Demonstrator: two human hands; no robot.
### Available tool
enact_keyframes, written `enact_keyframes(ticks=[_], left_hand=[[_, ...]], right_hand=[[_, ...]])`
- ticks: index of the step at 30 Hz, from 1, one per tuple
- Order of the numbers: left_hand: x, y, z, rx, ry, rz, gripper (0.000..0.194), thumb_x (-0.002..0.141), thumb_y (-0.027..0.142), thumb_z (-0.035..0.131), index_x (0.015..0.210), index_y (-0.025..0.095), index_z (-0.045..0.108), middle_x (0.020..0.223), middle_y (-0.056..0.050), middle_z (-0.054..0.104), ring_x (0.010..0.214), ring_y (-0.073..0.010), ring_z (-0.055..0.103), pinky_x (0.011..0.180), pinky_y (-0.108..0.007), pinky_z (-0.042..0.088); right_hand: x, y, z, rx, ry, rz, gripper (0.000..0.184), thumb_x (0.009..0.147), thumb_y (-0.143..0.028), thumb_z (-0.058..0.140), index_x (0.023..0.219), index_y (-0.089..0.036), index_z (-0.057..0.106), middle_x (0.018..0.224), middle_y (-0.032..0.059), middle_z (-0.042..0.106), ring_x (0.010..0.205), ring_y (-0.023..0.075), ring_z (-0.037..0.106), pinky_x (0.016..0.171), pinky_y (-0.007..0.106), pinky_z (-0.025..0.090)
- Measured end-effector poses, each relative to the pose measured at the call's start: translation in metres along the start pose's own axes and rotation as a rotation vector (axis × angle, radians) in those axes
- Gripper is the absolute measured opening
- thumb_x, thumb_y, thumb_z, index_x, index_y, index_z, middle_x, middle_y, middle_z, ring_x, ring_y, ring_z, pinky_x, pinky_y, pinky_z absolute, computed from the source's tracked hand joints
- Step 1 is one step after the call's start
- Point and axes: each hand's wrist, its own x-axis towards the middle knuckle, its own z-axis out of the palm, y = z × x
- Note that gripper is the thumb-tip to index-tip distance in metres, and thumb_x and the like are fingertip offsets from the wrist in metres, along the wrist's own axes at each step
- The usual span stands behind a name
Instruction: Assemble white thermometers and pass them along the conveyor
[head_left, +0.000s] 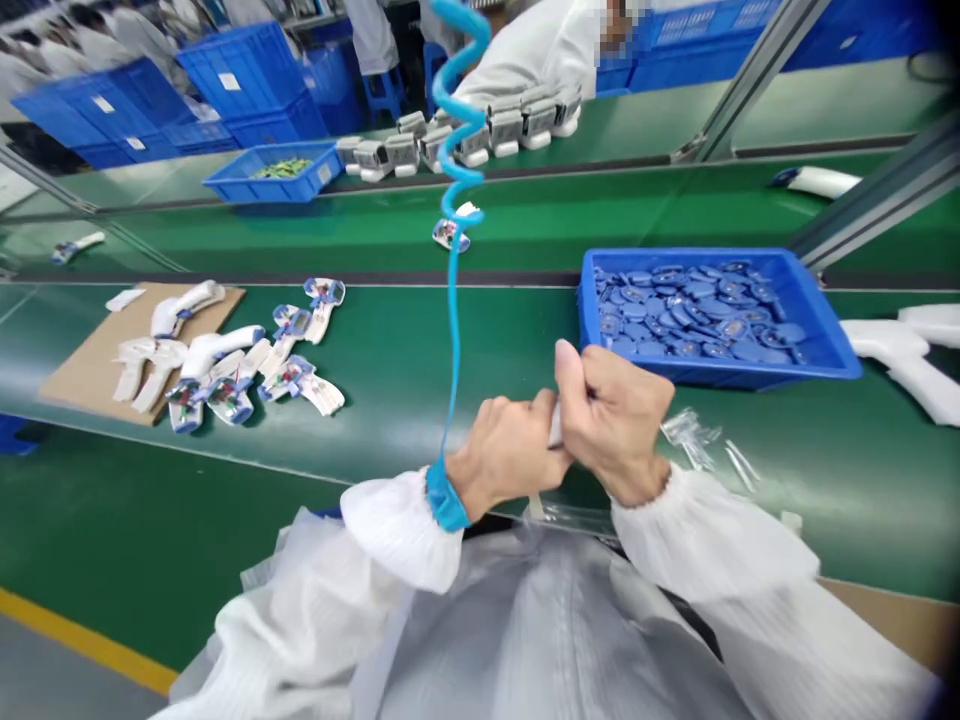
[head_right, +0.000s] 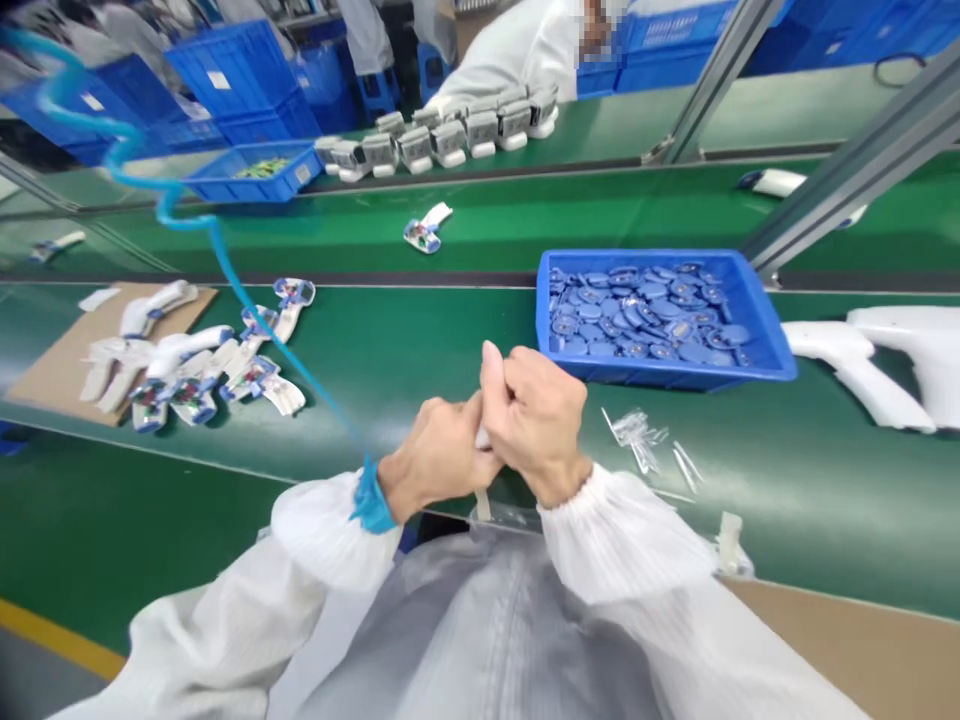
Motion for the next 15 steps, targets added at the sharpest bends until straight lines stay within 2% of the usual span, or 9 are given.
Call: enact_keyframes(ticks=[2,5,8,10,12,14,15], left_hand=[[0.002,-0.003,-0.002,-0.109,-0.016,0.010,0.027,0.090,0.038,0.068,0.105,0.015,0.066,0.091,-0.010,0.078,0.077,-0.0278,0.075,0.067,-0.035,0.054],[0.002,-0.005,0.005,-0.269,-0.022,-0.003,0.028,0.090,0.044,0.070,0.100,0.018,0.065,0.086,-0.006,0.077,0.072,-0.0221,0.073,0.060,-0.029,0.050],[0.001,-0.006,0.016,-0.165,0.090,-0.027,0.028,0.087,0.042,0.071,0.095,0.015,0.064,0.080,-0.009,0.074,0.068,-0.0246,0.071,0.061,-0.032,0.050],[0.001,-0.010,0.014,-0.169,0.110,-0.047,0.028,0.087,0.041,0.070,0.095,0.015,0.063,0.079,-0.008,0.072,0.066,-0.0238,0.069,0.061,-0.032,0.048],[0.000,-0.021,-0.001,-0.272,0.053,-0.102,0.028,0.089,0.044,0.069,0.093,0.017,0.064,0.076,-0.004,0.071,0.062,-0.0195,0.065,0.058,-0.030,0.043],[-0.003,-0.036,-0.024,-0.360,-0.033,-0.177,0.029,0.088,0.047,0.072,0.087,0.019,0.064,0.073,0.000,0.068,0.061,-0.0162,0.060,0.056,-0.028,0.040],[-0.005,-0.045,-0.036,-0.377,-0.076,-0.213,0.029,0.087,0.047,0.074,0.085,0.020,0.065,0.073,0.001,0.068,0.063,-0.0158,0.059,0.057,-0.027,0.039]], right_hand=[[0.002,0.005,-0.002,0.036,0.053,0.130,0.056,0.105,-0.031,0.052,0.050,-0.023,0.041,0.048,-0.0031,0.039,0.046,0.0104,0.034,0.051,0.033,0.026],[-0.001,0.010,-0.002,0.062,-0.006,0.314,0.055,0.104,-0.040,0.054,0.052,-0.021,0.052,0.049,-0.0018,0.050,0.047,0.0111,0.045,0.053,0.032,0.031],[-0.003,0.011,0.001,0.033,-0.104,0.360,0.058,0.103,-0.044,0.050,0.051,-0.021,0.057,0.048,-0.0001,0.056,0.047,0.0121,0.051,0.055,0.031,0.034],[0.005,0.012,0.005,-0.001,-0.156,0.364,0.060,0.103,-0.045,0.047,0.049,-0.021,0.057,0.047,0.0010,0.056,0.046,0.0129,0.052,0.056,0.031,0.035],[0.028,0.016,0.012,-0.059,-0.376,0.364,0.063,0.103,-0.050,0.045,0.049,-0.022,0.059,0.049,0.0014,0.060,0.048,0.0136,0.054,0.057,0.031,0.037],[0.065,0.025,0.028,-0.161,-0.637,0.333,0.062,0.105,-0.053,0.043,0.056,-0.022,0.066,0.058,0.0017,0.067,0.055,0.0145,0.061,0.062,0.029,0.043],[0.087,0.032,0.040,-0.224,-0.723,0.315,0.060,0.106,-0.052,0.042,0.062,-0.022,0.070,0.065,0.0025,0.071,0.063,0.0155,0.065,0.067,0.028,0.046]])
